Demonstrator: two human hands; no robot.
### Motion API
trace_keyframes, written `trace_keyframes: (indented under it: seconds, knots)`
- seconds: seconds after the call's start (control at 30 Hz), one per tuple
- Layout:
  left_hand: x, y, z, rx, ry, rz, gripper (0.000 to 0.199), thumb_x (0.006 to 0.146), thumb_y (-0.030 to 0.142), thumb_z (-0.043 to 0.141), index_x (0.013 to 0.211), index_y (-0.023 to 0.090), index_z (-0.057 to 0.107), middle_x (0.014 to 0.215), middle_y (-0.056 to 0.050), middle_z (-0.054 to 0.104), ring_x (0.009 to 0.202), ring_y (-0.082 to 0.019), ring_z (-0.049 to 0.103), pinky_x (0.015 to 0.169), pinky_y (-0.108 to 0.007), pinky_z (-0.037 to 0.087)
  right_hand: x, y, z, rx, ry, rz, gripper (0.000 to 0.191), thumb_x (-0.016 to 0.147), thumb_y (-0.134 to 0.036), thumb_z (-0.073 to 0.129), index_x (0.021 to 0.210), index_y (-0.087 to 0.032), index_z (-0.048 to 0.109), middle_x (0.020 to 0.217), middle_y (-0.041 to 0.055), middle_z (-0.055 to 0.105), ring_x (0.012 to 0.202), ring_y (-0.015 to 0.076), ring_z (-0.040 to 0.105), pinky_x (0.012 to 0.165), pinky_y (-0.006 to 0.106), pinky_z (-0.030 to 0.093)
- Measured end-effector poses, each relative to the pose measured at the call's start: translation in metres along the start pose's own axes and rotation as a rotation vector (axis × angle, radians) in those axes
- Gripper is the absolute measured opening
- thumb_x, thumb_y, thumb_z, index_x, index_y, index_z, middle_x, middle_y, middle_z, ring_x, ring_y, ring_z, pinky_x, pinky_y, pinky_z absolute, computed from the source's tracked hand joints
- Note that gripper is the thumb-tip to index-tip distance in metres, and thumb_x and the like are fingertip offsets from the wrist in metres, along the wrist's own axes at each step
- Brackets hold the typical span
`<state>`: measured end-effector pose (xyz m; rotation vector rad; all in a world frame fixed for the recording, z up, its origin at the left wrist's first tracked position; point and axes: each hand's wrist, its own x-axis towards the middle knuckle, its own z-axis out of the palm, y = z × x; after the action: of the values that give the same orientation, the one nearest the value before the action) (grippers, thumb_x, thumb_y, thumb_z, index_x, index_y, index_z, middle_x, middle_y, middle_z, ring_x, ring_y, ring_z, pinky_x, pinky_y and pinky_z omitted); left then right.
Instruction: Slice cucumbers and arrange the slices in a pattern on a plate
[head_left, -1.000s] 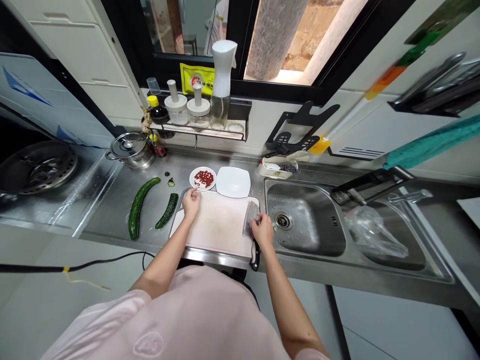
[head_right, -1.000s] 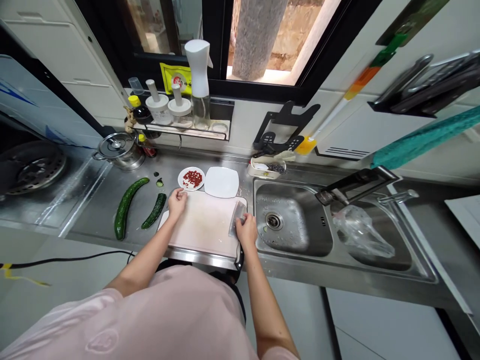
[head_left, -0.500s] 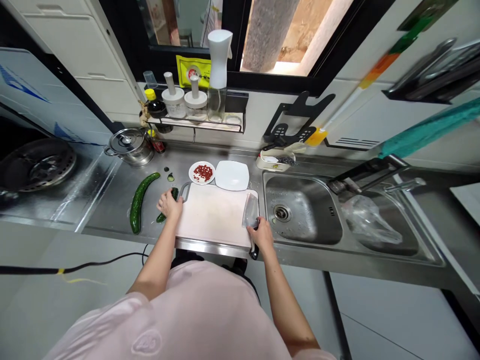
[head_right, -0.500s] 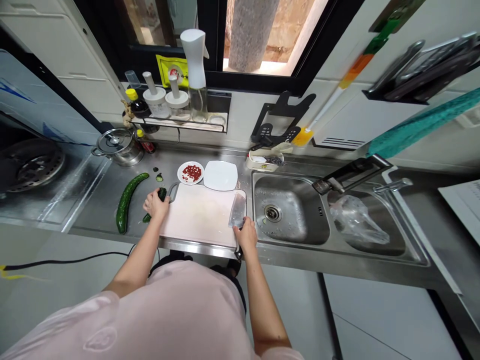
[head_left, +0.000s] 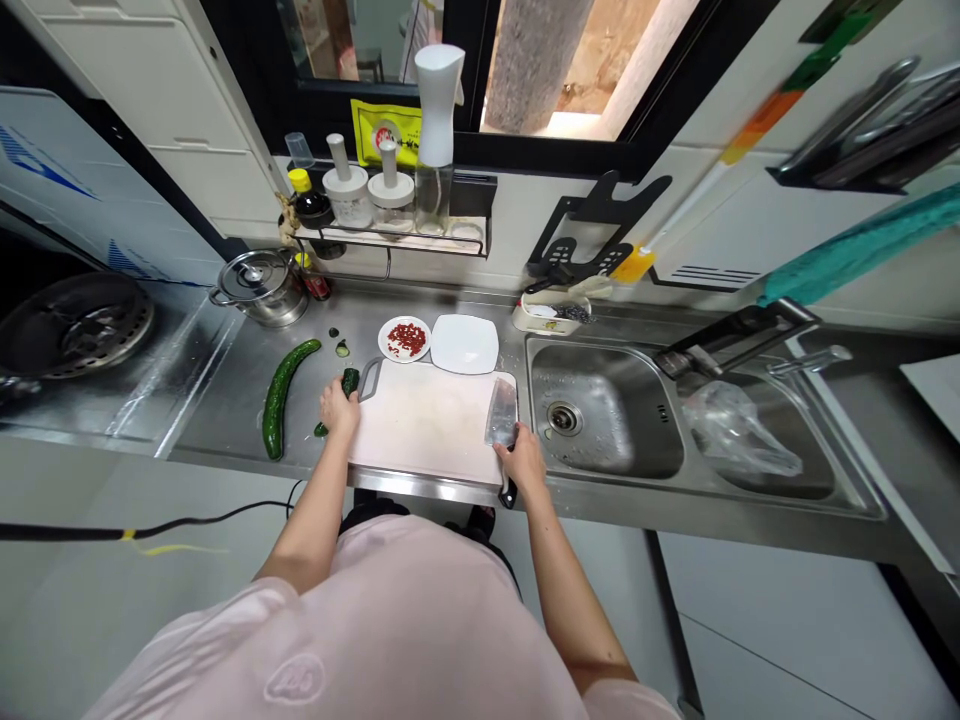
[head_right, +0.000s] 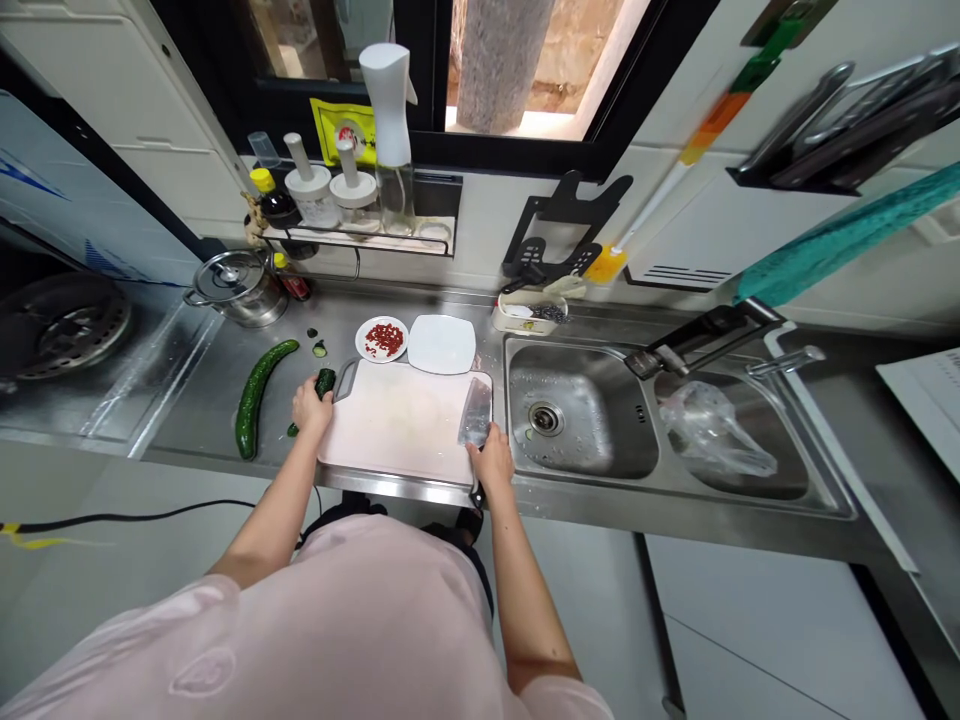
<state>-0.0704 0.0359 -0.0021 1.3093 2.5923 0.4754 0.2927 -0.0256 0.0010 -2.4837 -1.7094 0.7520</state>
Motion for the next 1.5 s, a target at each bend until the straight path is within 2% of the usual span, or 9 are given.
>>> trace_keyframes:
  seconds: [0.17,0.33,0.43,0.57,0.7,0.83,1.2,1.37,1.5]
  knots:
    - [-0.014,0.007,-0.004,-0.031,-0.001,0.256,0.048,0.083,0.032,0.052,0.13,0.023,0.046,0.118,-0.014,0.054,0.108,-0.031,0.049,0.088,-0.044,0.041,0.0,-0.001,-0.001,0.006,-0.001,0.002,0.065,0.082,-0.04,0.056,0.138,-0.018,0.031,0.126,0.0137,0.049,0.112,0.0241,0.051,0.084,0.029,0.04]
    - [-0.036,0.024,-0.003,-0.142,-0.205,0.643,0.048,0.083,0.03,0.053,0.13,0.025,0.047,0.117,-0.009,0.056,0.107,-0.026,0.05,0.093,-0.039,0.04,0.001,0.0,0.001,0.017,0.022,-0.021,0.066,0.081,-0.039,0.058,0.138,-0.016,0.032,0.126,0.0149,0.05,0.113,0.0252,0.05,0.086,0.029,0.04]
    - [-0.049,0.033,0.001,-0.159,-0.298,0.748,0.047,0.084,0.028,0.053,0.131,0.025,0.046,0.117,-0.008,0.056,0.107,-0.024,0.05,0.094,-0.038,0.04,0.003,0.002,0.003,0.032,0.037,-0.038,0.069,0.079,-0.037,0.06,0.138,-0.013,0.033,0.124,0.0169,0.052,0.112,0.0259,0.051,0.088,0.03,0.039]
    - [-0.061,0.041,0.006,-0.127,-0.372,0.816,0.047,0.084,0.027,0.054,0.13,0.026,0.046,0.116,-0.007,0.057,0.107,-0.023,0.05,0.093,-0.037,0.039,0.007,0.006,0.004,0.085,0.054,-0.068,0.065,0.076,-0.036,0.061,0.131,-0.009,0.04,0.119,0.0172,0.056,0.107,0.0245,0.054,0.086,0.028,0.039]
    - [-0.066,0.045,0.007,-0.067,-0.408,0.864,0.045,0.083,0.027,0.055,0.128,0.027,0.048,0.114,-0.007,0.057,0.105,-0.023,0.05,0.092,-0.035,0.039,0.009,0.006,0.004,0.123,0.043,-0.056,0.043,0.075,-0.035,0.057,0.112,-0.012,0.055,0.099,0.0109,0.063,0.088,0.021,0.058,0.073,0.026,0.04]
    - [-0.067,0.045,0.008,-0.032,-0.416,0.883,0.045,0.083,0.025,0.056,0.127,0.027,0.048,0.114,-0.007,0.056,0.104,-0.022,0.05,0.09,-0.035,0.039,0.006,0.0,0.0,0.143,0.066,-0.075,0.028,0.077,-0.028,0.049,0.1,-0.015,0.058,0.088,0.0065,0.064,0.08,0.0176,0.057,0.066,0.023,0.037]
    - [-0.069,0.044,0.005,-0.037,-0.422,0.909,0.045,0.08,0.024,0.058,0.125,0.027,0.051,0.111,-0.007,0.058,0.103,-0.024,0.052,0.087,-0.037,0.041,-0.019,-0.032,-0.009,0.043,-0.058,-0.134,0.031,0.088,-0.028,0.039,0.115,-0.017,0.048,0.091,0.0064,0.066,0.082,0.0184,0.06,0.065,0.023,0.033]
    - [-0.072,0.049,0.006,-0.082,-0.375,0.882,0.039,0.081,0.037,0.059,0.118,0.025,0.056,0.106,-0.007,0.059,0.101,-0.023,0.053,0.088,-0.036,0.041,-0.025,-0.047,-0.01,-0.053,-0.133,-0.187,0.03,0.093,-0.036,0.034,0.108,-0.019,0.053,0.095,0.0079,0.067,0.089,0.019,0.06,0.068,0.024,0.034]
    - [-0.072,0.055,0.011,-0.16,-0.338,0.902,0.03,0.086,0.038,0.052,0.112,0.024,0.061,0.103,-0.007,0.06,0.098,-0.021,0.055,0.086,-0.033,0.042,-0.028,-0.057,-0.01,-0.112,-0.159,-0.251,0.031,0.095,-0.036,0.03,0.108,-0.02,0.053,0.097,0.0085,0.067,0.09,0.0195,0.06,0.068,0.025,0.035]
